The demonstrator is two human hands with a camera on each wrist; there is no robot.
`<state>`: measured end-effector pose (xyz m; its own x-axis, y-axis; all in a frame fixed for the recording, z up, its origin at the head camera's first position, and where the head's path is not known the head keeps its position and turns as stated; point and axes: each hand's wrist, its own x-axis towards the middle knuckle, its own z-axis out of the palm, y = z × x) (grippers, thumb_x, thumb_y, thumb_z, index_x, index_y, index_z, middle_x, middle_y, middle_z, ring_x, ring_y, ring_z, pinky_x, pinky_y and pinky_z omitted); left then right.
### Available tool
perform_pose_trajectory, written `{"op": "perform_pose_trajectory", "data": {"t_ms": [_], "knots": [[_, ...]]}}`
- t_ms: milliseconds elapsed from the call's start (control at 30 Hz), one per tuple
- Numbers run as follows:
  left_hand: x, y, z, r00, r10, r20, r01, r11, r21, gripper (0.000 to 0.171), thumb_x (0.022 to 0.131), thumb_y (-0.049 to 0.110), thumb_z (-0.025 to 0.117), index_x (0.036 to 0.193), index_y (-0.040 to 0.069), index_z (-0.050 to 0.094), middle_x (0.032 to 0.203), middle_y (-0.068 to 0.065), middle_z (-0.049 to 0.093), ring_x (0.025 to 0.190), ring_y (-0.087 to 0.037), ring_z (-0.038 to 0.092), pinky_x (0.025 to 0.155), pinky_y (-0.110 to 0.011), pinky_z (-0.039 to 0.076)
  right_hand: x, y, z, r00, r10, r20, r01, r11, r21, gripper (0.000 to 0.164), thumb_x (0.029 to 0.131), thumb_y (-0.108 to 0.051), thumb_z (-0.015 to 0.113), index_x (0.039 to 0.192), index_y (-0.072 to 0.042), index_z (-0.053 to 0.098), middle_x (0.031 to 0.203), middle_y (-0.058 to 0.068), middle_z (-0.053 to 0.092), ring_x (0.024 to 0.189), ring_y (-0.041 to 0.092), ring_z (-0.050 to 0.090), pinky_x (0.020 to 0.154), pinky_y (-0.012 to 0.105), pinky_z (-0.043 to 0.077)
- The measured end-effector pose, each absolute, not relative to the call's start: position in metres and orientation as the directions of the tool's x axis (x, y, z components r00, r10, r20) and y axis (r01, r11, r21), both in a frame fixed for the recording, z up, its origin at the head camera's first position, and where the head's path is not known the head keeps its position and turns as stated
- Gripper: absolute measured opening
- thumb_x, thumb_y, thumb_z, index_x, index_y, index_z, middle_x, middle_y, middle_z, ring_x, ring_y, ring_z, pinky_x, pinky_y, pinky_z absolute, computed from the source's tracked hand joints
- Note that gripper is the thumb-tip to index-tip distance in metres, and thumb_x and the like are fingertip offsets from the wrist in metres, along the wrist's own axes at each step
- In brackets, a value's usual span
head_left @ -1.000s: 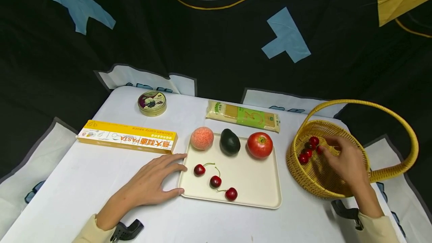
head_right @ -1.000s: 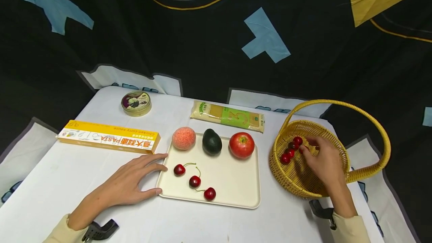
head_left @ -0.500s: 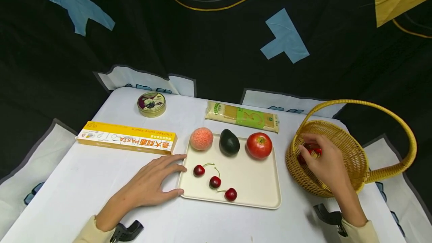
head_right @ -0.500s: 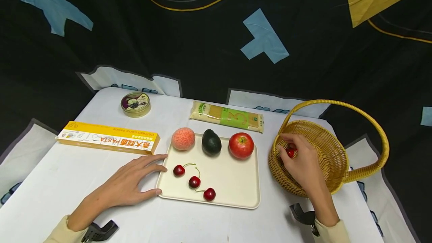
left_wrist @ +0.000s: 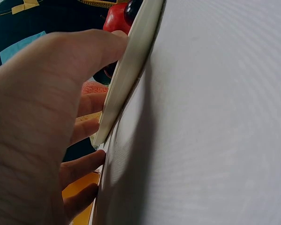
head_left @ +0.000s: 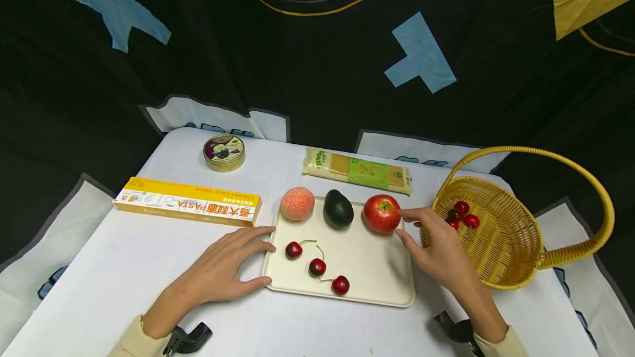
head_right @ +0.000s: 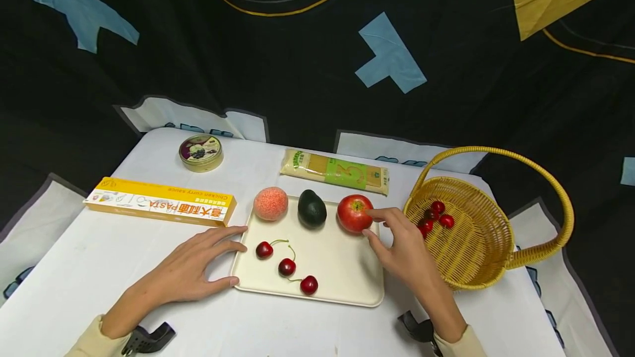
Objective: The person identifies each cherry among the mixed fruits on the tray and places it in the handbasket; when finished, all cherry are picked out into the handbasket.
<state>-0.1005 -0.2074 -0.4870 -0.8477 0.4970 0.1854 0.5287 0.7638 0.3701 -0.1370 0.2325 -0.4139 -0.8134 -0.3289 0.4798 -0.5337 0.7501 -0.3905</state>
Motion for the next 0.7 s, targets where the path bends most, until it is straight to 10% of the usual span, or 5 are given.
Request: {"op": "perform_pose_trajectory", "data": {"t_ms": [700], "knots": [[-0.099,-0.206,-0.485,-0.850,0.494,0.185,0.526,0.763,0.377,0.053,0.086,0.057,0.084,0.131,0.030,0.073,0.165,0.004,0.049,0.149,-0.030,0.050,0.118,-0.057,0.044,-0.118,0.190,-0.437,-0.781,-0.503,0.369,-0.623,0.591,-0.512,0.043,0.090,-0.017,0.089,0.129,-0.017,0.071,0.120,-0.003,0.073,0.095,0.018,0.071,0.080,0.034,0.063]]}}
